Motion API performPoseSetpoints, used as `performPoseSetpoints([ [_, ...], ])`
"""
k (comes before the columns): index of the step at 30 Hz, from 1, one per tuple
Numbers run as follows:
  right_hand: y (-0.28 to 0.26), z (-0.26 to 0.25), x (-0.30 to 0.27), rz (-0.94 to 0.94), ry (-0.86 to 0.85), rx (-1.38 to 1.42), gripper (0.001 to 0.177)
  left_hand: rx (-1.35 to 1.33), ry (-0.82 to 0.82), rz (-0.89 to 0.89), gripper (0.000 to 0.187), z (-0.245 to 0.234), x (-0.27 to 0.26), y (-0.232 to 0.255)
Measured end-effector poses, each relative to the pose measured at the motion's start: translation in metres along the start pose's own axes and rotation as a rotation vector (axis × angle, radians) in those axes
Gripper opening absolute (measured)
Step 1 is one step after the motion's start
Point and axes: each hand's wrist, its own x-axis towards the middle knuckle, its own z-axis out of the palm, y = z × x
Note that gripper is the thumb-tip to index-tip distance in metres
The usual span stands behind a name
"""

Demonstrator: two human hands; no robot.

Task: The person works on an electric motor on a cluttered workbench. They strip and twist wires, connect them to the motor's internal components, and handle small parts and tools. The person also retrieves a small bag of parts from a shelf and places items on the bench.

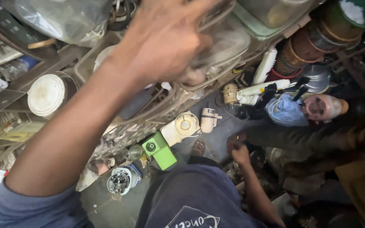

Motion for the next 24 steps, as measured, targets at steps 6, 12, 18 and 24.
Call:
performPoseSetpoints([
  [6,-0.142,0.001,0.011,-0.581,0.109,0.01,0.021,0.039,0.032,-0.04,0.04,-0.013,-0.001,-0.001],
  [12,-0.313,-0.054,-0.034,-1.184,0.464,-0.085,0.015,-0.021,-0.1,-0.188,0.048,-0.019,0.0,-0.004],
  [18,-0.408,-0.091,-0.034,-1.078,0.383,-0.686,0.03,-0.227,-0.108,-0.266,0.043,-0.012,0.002,-0.011],
  [24,-0.433,-0.092,-0.034,-1.18,0.308,-0.653,0.032,-0.289,-0.039,-0.219,0.045,-0.005,0.0,-0.018],
])
